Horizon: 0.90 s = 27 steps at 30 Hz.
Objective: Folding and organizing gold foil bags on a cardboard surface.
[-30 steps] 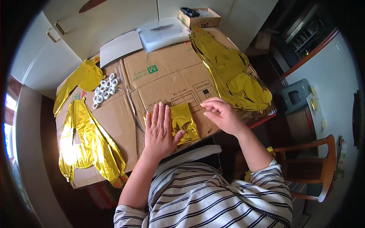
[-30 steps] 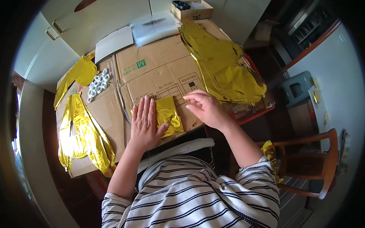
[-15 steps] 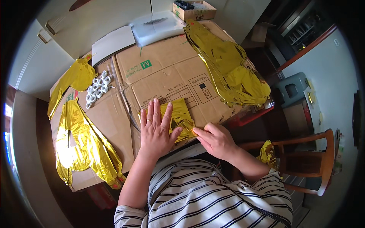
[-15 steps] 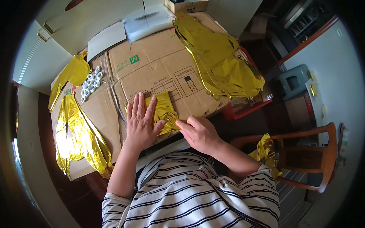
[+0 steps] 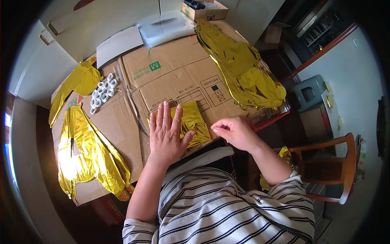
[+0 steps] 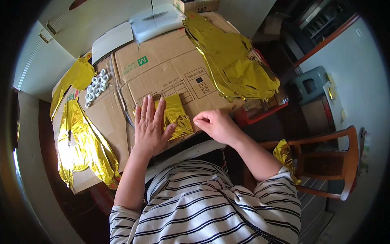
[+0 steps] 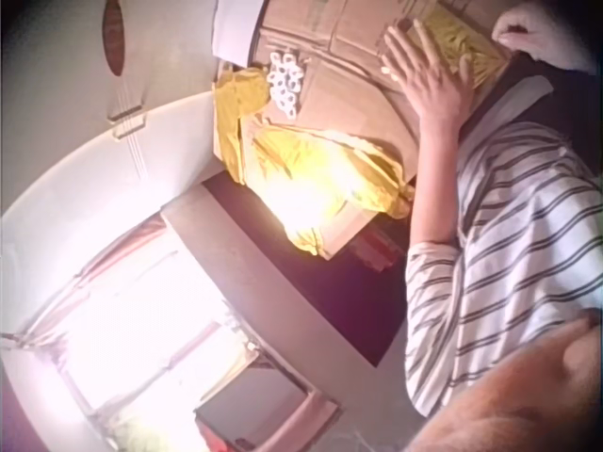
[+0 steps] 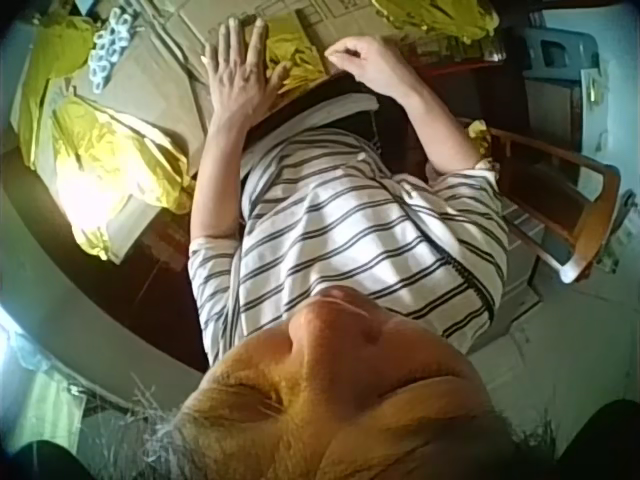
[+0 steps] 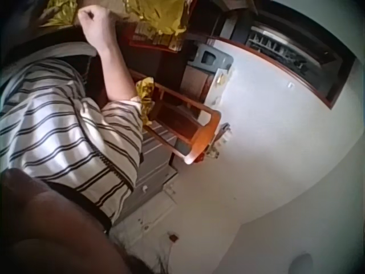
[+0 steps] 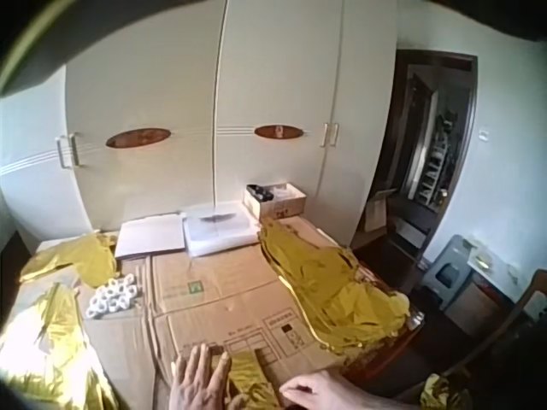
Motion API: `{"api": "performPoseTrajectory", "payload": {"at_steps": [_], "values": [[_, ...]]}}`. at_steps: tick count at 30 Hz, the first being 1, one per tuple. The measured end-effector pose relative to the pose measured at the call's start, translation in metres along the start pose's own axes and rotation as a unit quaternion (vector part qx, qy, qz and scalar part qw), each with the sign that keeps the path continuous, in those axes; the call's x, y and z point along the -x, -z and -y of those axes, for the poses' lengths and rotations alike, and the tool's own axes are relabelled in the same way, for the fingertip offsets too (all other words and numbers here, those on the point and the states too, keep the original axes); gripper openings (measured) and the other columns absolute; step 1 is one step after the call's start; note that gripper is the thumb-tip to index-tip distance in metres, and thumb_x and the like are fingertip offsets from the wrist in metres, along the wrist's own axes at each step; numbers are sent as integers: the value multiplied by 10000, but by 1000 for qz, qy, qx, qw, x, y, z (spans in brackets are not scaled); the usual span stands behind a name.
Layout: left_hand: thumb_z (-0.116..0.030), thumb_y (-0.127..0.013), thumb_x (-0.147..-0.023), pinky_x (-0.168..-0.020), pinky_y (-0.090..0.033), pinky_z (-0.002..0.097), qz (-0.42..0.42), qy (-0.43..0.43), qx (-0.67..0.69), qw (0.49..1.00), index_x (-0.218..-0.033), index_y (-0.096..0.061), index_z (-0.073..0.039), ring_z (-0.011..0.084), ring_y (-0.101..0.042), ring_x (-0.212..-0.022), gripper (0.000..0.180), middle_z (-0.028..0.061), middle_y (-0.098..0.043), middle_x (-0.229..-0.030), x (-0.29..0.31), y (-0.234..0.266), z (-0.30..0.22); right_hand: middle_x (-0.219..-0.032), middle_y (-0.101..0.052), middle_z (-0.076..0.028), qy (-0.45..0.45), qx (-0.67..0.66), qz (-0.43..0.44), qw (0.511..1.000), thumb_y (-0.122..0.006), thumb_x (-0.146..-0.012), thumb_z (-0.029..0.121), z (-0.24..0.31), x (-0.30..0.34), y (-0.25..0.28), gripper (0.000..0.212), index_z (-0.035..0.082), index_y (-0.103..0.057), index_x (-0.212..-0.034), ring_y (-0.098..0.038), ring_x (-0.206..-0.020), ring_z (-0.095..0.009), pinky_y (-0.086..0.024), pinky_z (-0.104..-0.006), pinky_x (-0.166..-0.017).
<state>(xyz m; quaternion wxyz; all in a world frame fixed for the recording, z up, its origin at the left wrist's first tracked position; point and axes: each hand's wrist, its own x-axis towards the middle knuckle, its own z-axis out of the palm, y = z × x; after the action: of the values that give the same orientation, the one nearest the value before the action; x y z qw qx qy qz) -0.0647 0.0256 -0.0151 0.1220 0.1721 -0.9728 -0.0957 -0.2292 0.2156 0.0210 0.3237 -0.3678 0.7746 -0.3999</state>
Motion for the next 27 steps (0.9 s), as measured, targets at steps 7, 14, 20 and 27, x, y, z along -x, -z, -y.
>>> {"api": "performPoseTrajectory", "payload": {"at_steps": [7,14,20,27], "values": [[-553,-521,-994,-1255,-118,540,0,4,25,1000,-1612,-289,-91,410,-216,-1549,806,268,-274,-1643,1,0,2,-846,-698,-32,-81,-34,87,992,-645,-991,141,16,-8,3,202,-32,-716,-1066,-644,-674,-78,-511,-231,-575],[-387,-542,-1008,-1257,-127,538,-16,8,67,998,-1598,-306,-60,399,-228,-1547,715,245,-280,-1648,2,1,5,-911,-713,-62,-91,-146,42,984,-667,-986,165,5,6,-9,257,-33,-661,-1149,-671,-656,-100,-520,-234,-559],[-305,-520,-1014,-1266,-110,511,-11,21,95,995,-1603,-289,-58,379,-208,-1559,679,228,-270,-1658,3,0,6,-866,-671,-29,-117,-170,33,978,-695,-976,161,7,10,-16,205,-6,-656,-1088,-634,-626,-80,-485,-218,-532],[-238,-446,-1025,-1265,-111,470,5,61,399,915,-1634,-186,-51,364,-192,-1563,688,247,-253,-1653,3,11,23,-804,-674,-44,-129,-150,41,979,-698,-977,161,9,9,-19,179,-6,-667,-1036,-578,-543,-67,-438,-205,-490]]}}
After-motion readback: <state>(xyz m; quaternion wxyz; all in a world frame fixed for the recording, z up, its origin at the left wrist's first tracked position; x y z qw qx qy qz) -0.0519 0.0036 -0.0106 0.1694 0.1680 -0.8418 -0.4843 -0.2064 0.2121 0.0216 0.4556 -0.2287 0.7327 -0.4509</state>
